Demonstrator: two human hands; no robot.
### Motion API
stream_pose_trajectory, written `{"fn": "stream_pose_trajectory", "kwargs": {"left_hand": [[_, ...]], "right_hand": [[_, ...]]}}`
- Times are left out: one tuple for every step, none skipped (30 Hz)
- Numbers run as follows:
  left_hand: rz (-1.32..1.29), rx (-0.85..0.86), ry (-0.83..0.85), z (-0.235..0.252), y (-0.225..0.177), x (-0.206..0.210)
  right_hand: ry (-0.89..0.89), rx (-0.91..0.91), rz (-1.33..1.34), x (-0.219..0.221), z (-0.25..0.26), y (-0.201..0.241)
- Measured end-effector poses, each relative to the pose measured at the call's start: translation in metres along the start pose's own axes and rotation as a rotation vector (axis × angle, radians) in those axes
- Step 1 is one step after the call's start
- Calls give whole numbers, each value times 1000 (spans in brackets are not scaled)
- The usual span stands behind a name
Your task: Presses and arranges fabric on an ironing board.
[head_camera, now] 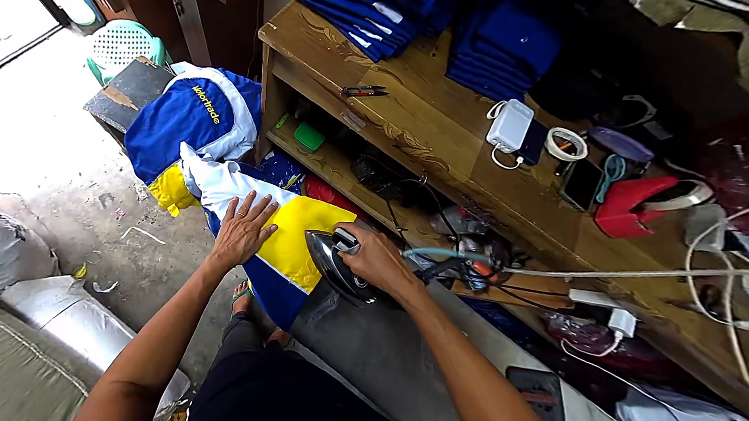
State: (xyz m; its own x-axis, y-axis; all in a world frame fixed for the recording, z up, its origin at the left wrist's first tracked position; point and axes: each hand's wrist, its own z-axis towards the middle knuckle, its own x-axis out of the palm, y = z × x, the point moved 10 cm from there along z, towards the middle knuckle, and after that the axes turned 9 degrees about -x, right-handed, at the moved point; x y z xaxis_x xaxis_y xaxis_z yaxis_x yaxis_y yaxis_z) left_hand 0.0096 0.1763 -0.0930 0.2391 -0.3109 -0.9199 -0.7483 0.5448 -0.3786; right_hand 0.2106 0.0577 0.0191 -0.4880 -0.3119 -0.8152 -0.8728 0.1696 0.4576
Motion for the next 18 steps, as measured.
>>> {"fn": "stream_pose_trajectory", "kwargs": {"left_hand": [[2,0,3,-1,0,1],[7,0,4,-1,1,2],[13,-2,4,-1,1,2],[14,-2,2,0,2,1],[14,-3,2,0,1,1],[14,-6,4,1,1,1],[17,-10,9,1,1,0],[18,-15,9,2,1,0],[19,-20,9,2,2,0],[23,-21,8,2,2,0],[23,-18,2,3,2,0],[24,-15,-2,2,2,0],[25,-13,-5,3,1,0],[24,-13,-12,3,1,-1],[13,-14,-24,3,1,-3],[-13,-20,-37,2,0,-5],[-59,-29,-57,1,-2,-10],[-123,-38,-85,-2,-7,-16]], "right_hand": [[43,-50,-31,3,-1,13],[85,-87,-60,7,-2,26],[122,-115,-90,11,-2,39],[155,-141,-116,17,-3,50],[188,-165,-141,26,-4,58],[212,-189,-160,34,-8,63],[220,-213,-177,40,-13,65],[221,-236,-189,44,-20,65],[211,-259,-192,47,-30,62],[196,-270,-182,48,-40,57],[190,-258,-167,49,-52,48],[188,-227,-142,49,-64,35],[178,-184,-116,49,-77,21],[165,-125,-93,50,-90,4],[141,-54,-67,49,-104,-14],[99,25,-38,48,-120,-34],[49,112,-10,47,-136,-56],[-15,188,10,46,-154,-78]]}}
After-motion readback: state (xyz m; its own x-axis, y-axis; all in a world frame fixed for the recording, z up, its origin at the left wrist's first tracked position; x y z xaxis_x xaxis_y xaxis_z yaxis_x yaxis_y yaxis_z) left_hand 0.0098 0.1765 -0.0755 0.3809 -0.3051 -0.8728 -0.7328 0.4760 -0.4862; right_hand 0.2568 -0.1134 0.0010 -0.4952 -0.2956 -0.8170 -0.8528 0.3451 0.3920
